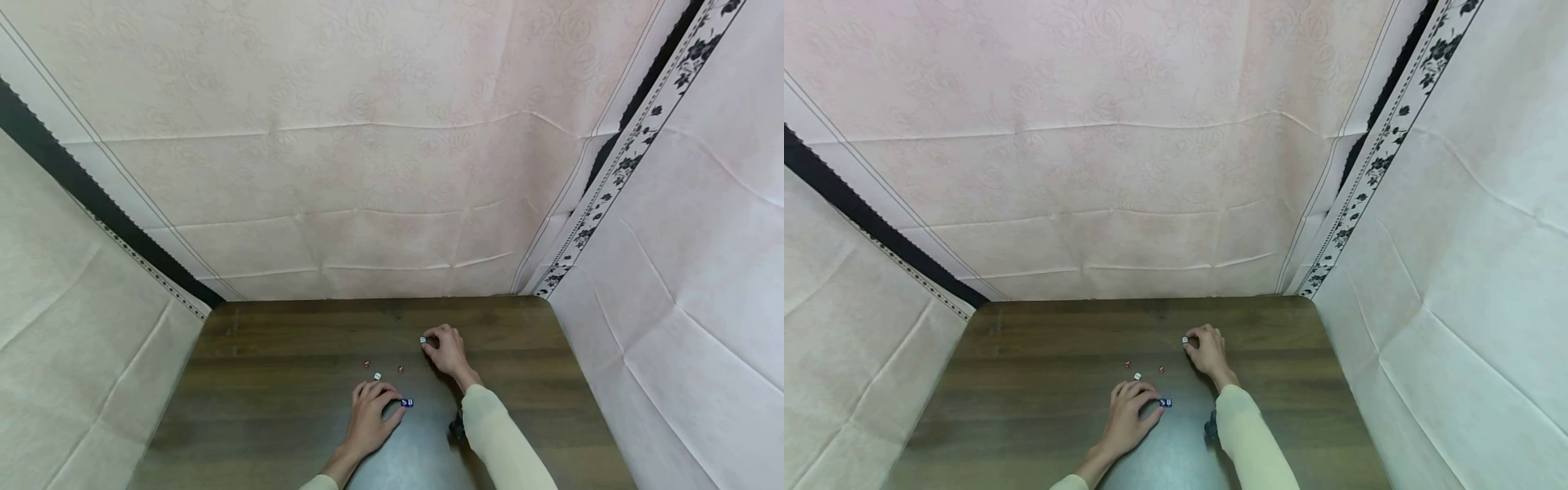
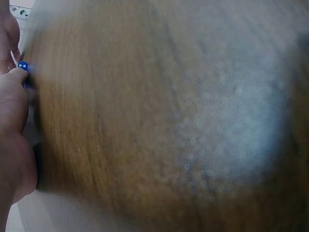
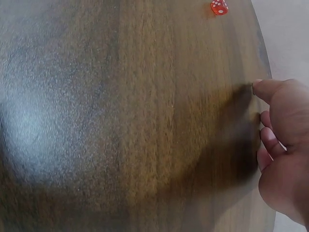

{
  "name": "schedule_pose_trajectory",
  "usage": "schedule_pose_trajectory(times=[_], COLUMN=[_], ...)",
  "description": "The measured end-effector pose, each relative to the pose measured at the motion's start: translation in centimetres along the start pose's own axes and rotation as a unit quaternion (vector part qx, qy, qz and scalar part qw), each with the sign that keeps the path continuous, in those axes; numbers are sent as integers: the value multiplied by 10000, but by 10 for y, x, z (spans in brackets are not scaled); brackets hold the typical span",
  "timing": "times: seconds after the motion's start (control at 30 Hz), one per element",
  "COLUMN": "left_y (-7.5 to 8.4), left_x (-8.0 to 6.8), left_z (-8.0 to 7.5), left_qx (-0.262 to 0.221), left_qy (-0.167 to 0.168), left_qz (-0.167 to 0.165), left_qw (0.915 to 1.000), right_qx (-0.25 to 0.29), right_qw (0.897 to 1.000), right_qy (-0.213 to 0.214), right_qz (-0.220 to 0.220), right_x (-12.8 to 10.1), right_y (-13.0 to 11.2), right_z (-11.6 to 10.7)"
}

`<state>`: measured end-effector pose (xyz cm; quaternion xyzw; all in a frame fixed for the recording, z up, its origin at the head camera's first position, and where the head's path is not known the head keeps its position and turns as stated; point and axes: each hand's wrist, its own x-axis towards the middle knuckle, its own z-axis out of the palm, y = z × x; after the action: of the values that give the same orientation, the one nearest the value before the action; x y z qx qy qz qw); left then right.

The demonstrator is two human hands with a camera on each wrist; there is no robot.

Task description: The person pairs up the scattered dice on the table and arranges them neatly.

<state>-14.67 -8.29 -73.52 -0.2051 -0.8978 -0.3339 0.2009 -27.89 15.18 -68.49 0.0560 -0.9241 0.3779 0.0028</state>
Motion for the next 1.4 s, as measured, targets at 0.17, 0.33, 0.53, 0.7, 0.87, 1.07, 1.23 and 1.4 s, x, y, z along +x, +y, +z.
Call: schedule_pose_trajectory(times=[0.17, 0.33, 0.53, 0.7, 0.87, 1.07, 1.23, 1.4], left_y=[1, 4, 5, 4, 3, 3, 1, 0], left_x=[0, 0, 1, 1, 0, 0, 1, 0], left_z=[-1, -3, -4, -3, -3, -4, -3, -2], left_qx=[-43, -88, -145, -86, -125, -208, -212, -197], left_qy=[-75, -126, -152, -80, -85, -157, -164, -174], left_qz=[-96, -151, -181, -122, -116, -193, -182, -158], left_qw=[9999, 9998, 9996, 9999, 9998, 9995, 9995, 9995], right_qx=[-81, -103, -109, -107, 47, 347, 468, 447], right_qw=[9999, 9998, 9997, 9996, 9996, 9991, 9984, 9975], right_qy=[4, 11, 90, 118, 170, 235, 313, 409], right_qz=[85, 170, 200, 245, 234, 90, -106, -373], right_x=[0, 0, 1, 1, -3, -13, -24, -36], right_y=[-1, -1, 0, 2, 1, 1, 0, -2], right_z=[1, 3, 5, 7, 6, 1, -3, -6])
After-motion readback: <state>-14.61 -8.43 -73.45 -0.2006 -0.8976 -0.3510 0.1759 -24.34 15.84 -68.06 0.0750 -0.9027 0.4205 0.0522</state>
